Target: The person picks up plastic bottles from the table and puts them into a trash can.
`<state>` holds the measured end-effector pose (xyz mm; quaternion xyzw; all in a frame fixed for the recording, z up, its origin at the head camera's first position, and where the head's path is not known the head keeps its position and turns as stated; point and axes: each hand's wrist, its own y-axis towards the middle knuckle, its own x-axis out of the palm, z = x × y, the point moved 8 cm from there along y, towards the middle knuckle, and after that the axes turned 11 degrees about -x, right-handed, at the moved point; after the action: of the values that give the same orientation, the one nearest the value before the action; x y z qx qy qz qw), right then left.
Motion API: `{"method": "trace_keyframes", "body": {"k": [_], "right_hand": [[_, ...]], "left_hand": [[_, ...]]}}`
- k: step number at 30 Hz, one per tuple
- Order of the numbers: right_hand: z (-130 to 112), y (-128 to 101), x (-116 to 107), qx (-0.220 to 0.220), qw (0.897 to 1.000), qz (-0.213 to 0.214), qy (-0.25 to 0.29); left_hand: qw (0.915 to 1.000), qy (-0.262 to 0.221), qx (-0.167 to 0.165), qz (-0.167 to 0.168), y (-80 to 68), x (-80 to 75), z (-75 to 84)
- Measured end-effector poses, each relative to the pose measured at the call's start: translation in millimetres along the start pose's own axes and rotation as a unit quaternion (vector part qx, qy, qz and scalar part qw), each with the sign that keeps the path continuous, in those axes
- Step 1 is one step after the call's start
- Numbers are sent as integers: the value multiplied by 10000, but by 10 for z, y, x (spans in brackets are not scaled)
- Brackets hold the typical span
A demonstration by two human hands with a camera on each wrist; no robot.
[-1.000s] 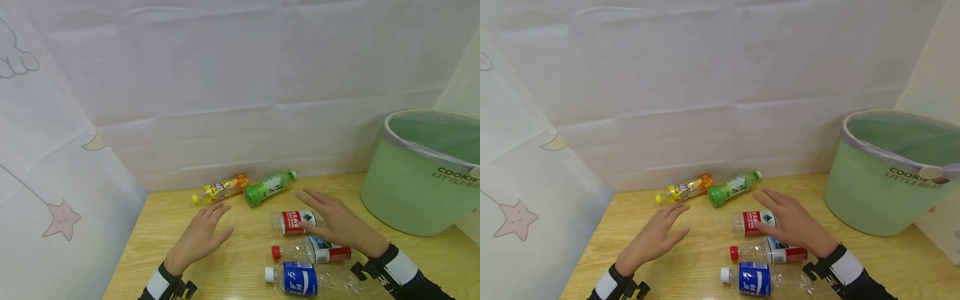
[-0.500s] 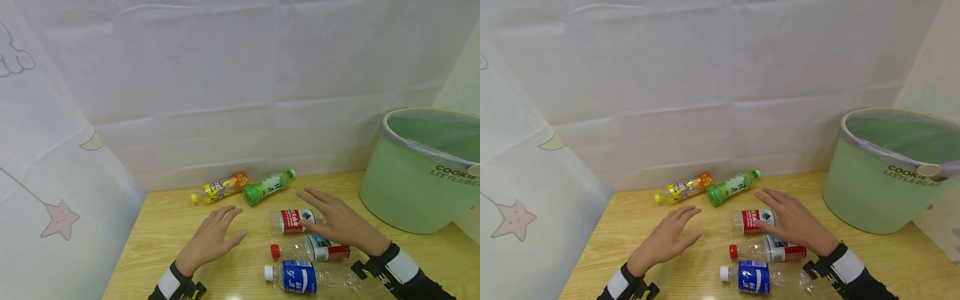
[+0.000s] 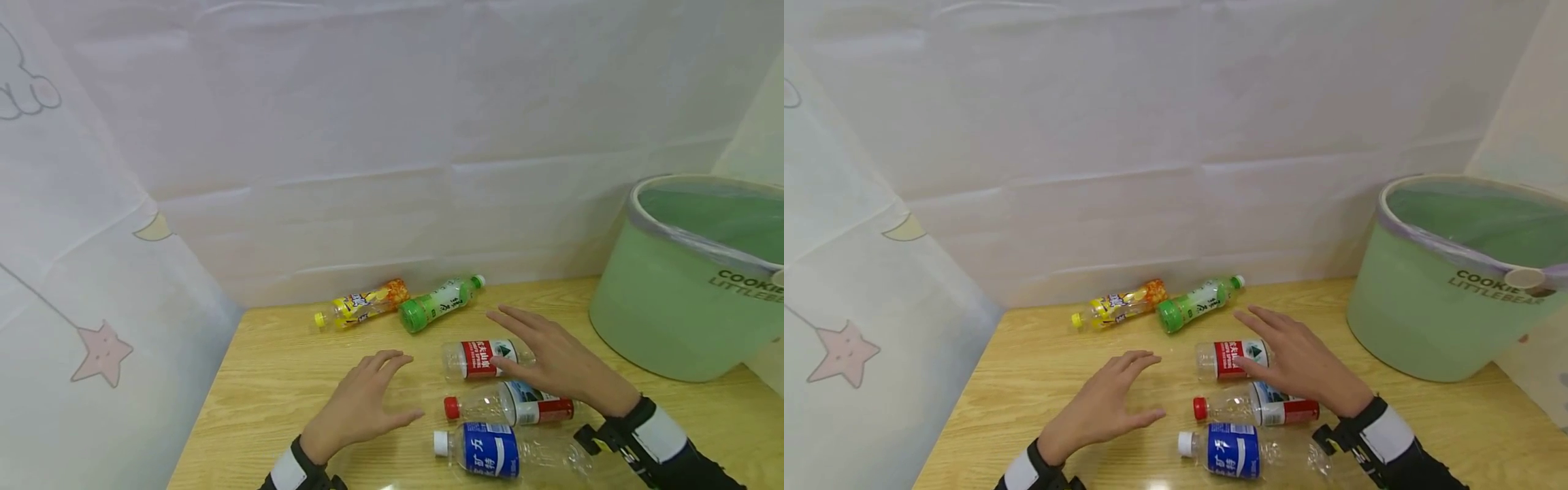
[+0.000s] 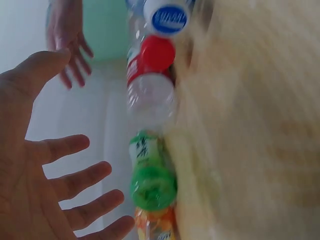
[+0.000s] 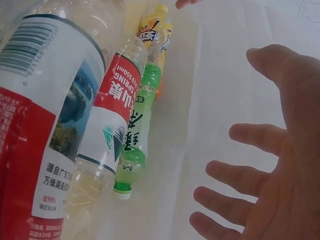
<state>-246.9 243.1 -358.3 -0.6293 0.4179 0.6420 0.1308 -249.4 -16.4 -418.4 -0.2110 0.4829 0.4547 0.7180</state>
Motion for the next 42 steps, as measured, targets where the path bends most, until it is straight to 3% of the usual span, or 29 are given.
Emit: {"method": "trace_keyframes", "body": {"k": [5, 12, 15, 21, 33, 42], "right_hand": [[-17, 6, 16, -67, 9999, 104, 44], [-30, 6, 50, -45, 10000, 62, 28], [-21, 5, 65, 29, 10000, 16, 29], [-16, 0, 67, -5, 10000, 62, 22], [16, -25, 106, 165, 9998, -83, 78], [18, -34, 102, 125, 9999, -46, 93]], "left_hand": [[9990, 46, 448, 68, -79, 231, 267], [9953, -82, 865, -416, -146, 593, 529], [9938, -32, 1060, -323, -164, 679, 595], [9926, 79, 1192, -199, -180, 760, 670], [9890, -276, 1311, -627, -182, 870, 735], [9870, -520, 1004, -1143, -181, 901, 699]]}}
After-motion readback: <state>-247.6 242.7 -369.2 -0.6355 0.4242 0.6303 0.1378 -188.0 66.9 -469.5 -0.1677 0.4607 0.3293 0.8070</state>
